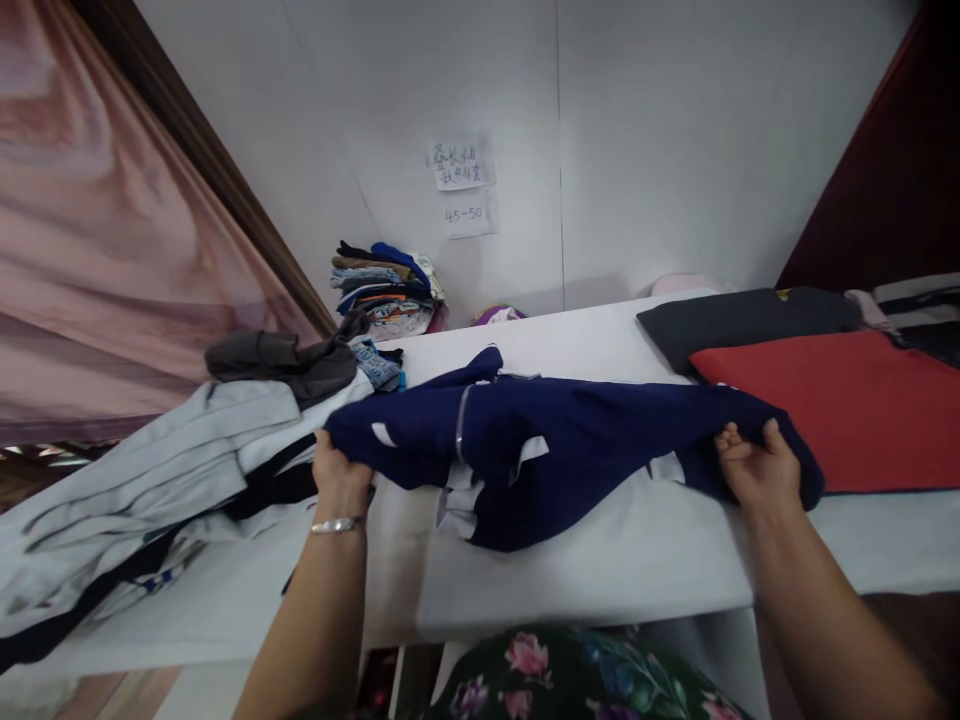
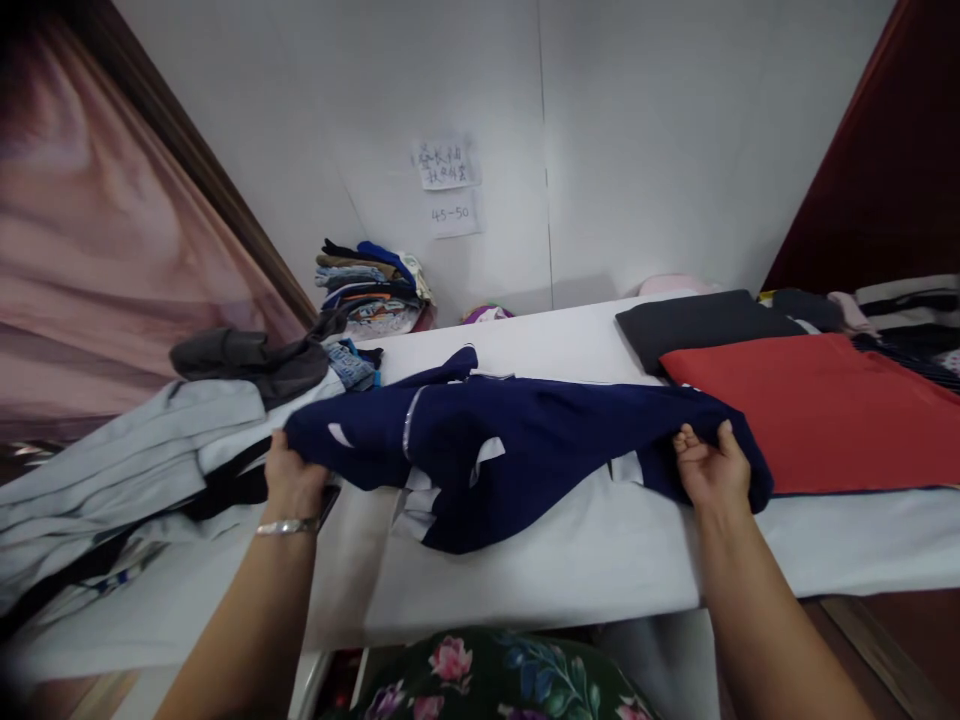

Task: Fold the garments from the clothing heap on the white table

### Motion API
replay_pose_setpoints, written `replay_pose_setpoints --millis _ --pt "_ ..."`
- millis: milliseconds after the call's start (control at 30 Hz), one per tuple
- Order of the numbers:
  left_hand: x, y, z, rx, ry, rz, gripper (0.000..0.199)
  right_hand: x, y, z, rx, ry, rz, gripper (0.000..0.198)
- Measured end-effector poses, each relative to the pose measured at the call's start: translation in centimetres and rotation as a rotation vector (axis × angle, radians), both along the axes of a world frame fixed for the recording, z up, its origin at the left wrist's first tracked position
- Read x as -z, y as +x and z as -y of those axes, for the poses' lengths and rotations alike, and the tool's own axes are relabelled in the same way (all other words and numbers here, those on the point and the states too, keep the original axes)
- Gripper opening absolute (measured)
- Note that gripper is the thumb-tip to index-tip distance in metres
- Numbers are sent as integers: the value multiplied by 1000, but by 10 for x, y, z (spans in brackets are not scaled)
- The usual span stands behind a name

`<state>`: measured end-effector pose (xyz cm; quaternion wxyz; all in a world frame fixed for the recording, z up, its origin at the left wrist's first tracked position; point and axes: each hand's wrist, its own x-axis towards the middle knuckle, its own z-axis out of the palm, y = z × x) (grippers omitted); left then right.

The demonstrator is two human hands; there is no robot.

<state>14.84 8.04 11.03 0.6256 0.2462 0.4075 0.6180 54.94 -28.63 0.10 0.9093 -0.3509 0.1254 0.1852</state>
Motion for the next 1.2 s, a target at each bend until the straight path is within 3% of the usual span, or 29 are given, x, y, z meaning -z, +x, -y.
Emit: replay_pose_setpoints --millis 133,300,400,500,633,733,800,867,967,1033,1067,1133,1200 --pt "53 -23 25 135 -179 -4 37 1 -6 -1 -73 25 105 34" --pt "71 -31 50 324 -194 -58 31 11 -30 -8 -429 -179 159 16" --pt "69 -37 56 424 -186 -81 34 15 -54 -5 -501 -229 222 20" --pt "64 -42 61 431 -182 -105 30 9 -85 0 -559 -241 247 30" --pt "48 -49 71 370 -88 -157 33 -17 -117 1 -721 -380 367 45" --pt "38 -63 72 499 -14 -286 47 -41 -123 -5 -719 -482 531 46" --pt "35 -74 67 657 1 -491 41 -53 -117 -14 -671 -533 635 46" --pt "33 -84 58 673 19 -823 24 -60 -105 -26 -623 -580 721 47" --pt "25 -88 43 339 138 -1231 23 -59 -77 -53 -564 -642 832 48" --pt "16 -79 35 162 287 -1304 25 -53 -54 -77 -551 -710 914 44" --pt "11 -71 31 141 355 -1311 25 -49 -42 -91 -556 -766 963 41" --pt "2 -45 22 224 447 -1346 26 -42 -19 -119 -577 -978 1091 33" --pt "-2 -11 10 390 520 -1453 29 -34 0 -145 -630 -1282 1236 32"
